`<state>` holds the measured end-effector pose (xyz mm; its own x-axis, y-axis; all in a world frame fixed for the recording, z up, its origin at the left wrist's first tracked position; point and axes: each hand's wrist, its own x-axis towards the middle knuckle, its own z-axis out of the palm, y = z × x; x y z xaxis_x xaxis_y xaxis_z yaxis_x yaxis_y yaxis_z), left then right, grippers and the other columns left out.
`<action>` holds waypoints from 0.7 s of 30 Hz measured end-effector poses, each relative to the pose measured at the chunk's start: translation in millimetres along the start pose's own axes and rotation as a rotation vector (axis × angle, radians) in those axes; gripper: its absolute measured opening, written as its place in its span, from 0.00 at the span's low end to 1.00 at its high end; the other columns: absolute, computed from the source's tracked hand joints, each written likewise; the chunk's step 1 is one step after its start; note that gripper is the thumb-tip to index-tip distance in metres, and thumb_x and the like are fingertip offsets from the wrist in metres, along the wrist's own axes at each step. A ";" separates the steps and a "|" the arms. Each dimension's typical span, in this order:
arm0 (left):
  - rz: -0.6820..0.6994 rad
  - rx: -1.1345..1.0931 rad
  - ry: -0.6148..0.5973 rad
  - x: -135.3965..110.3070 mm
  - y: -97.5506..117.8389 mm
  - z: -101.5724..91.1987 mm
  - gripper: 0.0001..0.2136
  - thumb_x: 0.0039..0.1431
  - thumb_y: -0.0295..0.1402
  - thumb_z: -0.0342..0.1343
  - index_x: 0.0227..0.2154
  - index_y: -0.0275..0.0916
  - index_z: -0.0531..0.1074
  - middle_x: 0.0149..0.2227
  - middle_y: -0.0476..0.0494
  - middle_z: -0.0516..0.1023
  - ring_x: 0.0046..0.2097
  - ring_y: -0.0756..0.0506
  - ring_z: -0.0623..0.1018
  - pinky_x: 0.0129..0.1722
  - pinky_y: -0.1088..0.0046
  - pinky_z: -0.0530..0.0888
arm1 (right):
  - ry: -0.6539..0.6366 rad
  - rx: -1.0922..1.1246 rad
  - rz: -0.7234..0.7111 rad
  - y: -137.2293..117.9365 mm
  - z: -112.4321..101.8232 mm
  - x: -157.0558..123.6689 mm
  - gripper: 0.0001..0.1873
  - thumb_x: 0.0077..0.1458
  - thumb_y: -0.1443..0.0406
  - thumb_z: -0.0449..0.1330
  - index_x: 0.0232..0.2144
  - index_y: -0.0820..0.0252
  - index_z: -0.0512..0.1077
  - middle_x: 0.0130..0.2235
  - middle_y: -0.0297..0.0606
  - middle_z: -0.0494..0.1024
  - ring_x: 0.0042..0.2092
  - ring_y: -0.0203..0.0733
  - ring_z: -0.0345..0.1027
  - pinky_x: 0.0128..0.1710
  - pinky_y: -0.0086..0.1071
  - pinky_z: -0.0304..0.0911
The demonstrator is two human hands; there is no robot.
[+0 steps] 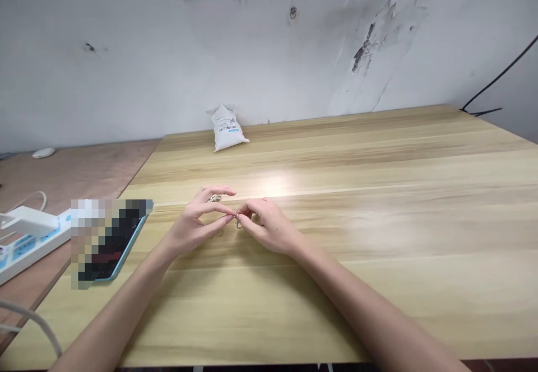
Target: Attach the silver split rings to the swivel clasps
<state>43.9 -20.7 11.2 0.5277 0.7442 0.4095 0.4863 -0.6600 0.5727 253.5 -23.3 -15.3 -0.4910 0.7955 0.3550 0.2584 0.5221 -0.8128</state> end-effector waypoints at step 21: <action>-0.095 0.429 0.050 -0.9 -2.5 9.6 0.07 0.67 0.30 0.47 0.38 0.41 0.71 0.60 0.39 0.66 0.65 0.38 0.62 0.62 0.52 0.59 | 0.109 -0.712 -0.360 2.6 4.5 1.4 0.10 0.64 0.68 0.53 0.31 0.60 0.72 0.27 0.35 0.77 0.29 0.35 0.69 0.35 0.32 0.53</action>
<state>48.9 -20.6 2.6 0.4378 0.8006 0.4091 0.7814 -0.5639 0.2673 249.7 -22.2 -19.0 -0.5709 0.5472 0.6121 0.5862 0.7937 -0.1628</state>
